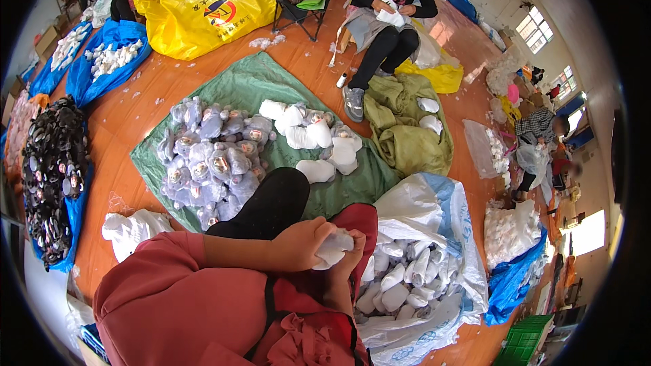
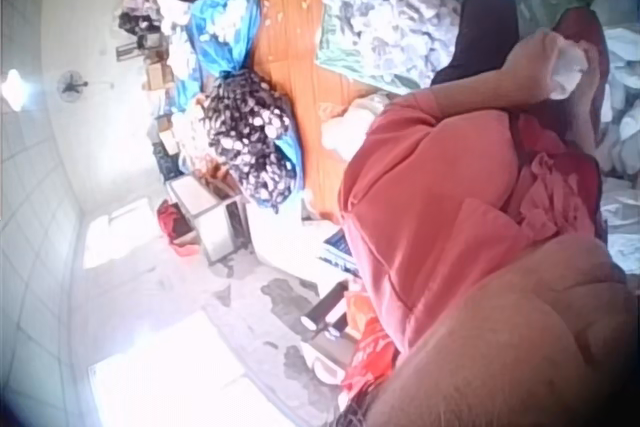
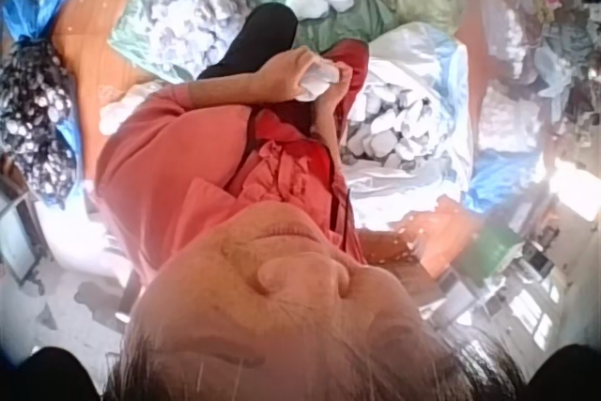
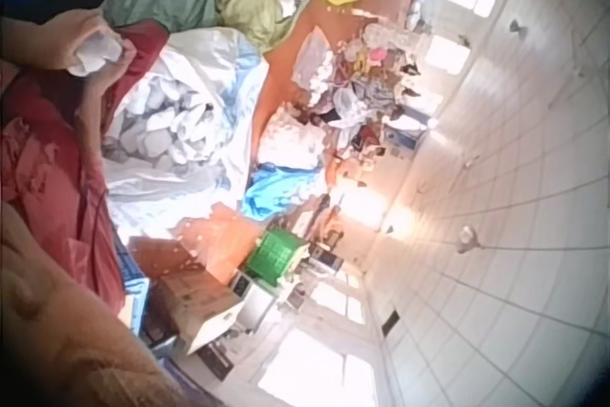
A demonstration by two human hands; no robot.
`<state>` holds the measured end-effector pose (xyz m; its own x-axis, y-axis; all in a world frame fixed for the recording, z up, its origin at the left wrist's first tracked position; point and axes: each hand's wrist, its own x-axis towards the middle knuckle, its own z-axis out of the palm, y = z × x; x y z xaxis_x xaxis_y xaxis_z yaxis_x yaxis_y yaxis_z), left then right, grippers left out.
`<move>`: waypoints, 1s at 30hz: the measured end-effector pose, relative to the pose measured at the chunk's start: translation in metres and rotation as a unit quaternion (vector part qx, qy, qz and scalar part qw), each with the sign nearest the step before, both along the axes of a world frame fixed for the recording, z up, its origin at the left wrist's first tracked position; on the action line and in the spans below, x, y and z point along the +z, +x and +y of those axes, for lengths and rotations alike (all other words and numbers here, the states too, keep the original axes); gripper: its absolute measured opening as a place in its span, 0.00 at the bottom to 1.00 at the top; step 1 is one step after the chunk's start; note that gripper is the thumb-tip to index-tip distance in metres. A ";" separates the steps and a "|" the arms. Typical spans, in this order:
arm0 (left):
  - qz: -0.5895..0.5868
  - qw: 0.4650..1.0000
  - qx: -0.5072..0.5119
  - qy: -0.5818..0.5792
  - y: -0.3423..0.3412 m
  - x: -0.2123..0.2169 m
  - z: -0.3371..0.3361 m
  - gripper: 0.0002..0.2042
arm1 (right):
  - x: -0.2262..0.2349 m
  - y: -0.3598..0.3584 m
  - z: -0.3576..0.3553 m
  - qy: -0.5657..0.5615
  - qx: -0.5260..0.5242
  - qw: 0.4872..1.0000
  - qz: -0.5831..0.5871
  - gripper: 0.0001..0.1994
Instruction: The person sits on the floor and repeatedly stuffs white filling into gray plush toy shells, then places the finished toys on a nearby pile. The process is repeated for multiple units.
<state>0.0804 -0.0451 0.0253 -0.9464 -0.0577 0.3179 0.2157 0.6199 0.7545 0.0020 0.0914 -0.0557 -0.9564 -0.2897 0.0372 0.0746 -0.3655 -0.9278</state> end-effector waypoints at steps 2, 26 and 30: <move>0.015 0.999 0.031 -0.005 -0.002 -0.009 -0.001 0.30 | -0.003 -0.001 -0.001 0.066 -0.048 0.994 0.074 0.13; 0.063 0.962 0.204 -0.171 -0.042 -0.042 -0.058 0.16 | 0.014 0.032 -0.041 0.289 0.010 0.921 0.263 0.17; 0.054 0.965 0.194 -0.169 -0.038 -0.034 -0.051 0.16 | 0.011 0.015 -0.033 0.239 -0.036 0.959 0.149 0.17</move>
<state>0.0429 -0.0957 -0.0087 -0.8352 -0.2765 0.4753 -0.0162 0.8763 0.4814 0.0168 0.0583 -0.0450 -0.9420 -0.2762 0.1906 -0.2288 0.1132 -0.9669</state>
